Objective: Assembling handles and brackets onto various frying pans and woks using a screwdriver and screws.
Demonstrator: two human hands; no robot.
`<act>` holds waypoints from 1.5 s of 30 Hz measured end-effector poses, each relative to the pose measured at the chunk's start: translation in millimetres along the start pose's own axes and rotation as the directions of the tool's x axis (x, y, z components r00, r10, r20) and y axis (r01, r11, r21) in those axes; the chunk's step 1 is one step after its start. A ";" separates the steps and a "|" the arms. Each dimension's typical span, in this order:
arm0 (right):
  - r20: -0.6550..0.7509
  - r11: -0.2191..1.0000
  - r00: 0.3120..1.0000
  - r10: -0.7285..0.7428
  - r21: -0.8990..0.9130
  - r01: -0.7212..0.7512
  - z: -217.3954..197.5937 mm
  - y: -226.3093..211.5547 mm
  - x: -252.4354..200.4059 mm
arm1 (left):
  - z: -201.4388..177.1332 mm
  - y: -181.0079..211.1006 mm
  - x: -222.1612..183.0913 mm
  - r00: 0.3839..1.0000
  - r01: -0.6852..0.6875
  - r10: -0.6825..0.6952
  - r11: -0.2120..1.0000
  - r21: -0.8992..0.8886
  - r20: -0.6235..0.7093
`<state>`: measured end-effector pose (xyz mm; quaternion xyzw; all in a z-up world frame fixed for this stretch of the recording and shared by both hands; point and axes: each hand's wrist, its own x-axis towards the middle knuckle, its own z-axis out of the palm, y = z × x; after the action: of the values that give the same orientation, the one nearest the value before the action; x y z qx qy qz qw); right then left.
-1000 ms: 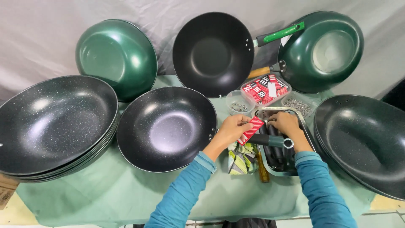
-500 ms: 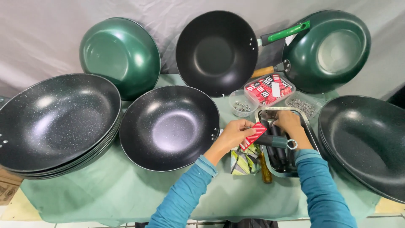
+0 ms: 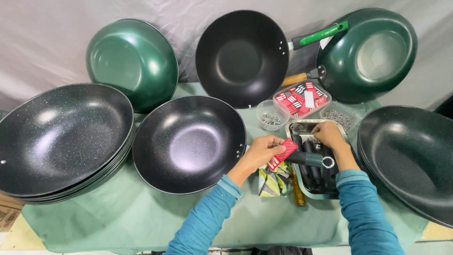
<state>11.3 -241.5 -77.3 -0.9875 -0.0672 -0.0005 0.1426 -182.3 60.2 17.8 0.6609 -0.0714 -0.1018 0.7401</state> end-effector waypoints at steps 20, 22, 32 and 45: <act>-0.084 0.997 0.994 -0.077 0.005 0.078 -10.4 6.5 7.4 | 3.0 -3.1 0.1 0.999 0.011 -0.011 1.000 -0.005 0.041; -0.113 0.995 0.991 -0.067 0.067 0.075 -16.6 8.1 21.5 | 1.1 -3.1 1.3 0.999 0.000 0.000 1.000 -0.001 0.045; 0.094 0.927 0.995 0.042 -0.374 -0.003 -1.0 -16.2 13.9 | -8.0 -9.6 2.3 0.999 0.013 -0.014 1.000 0.007 0.048; 0.160 0.985 0.982 0.100 -0.152 -0.076 -38.1 -50.7 -32.9 | -6.5 -13.7 -1.2 1.000 -0.004 0.005 1.000 -0.016 0.021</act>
<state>-27.3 -208.4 -27.1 -0.9938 -0.0350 0.0835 0.0641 -182.7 65.4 3.5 0.6537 -0.0801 -0.1078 0.7448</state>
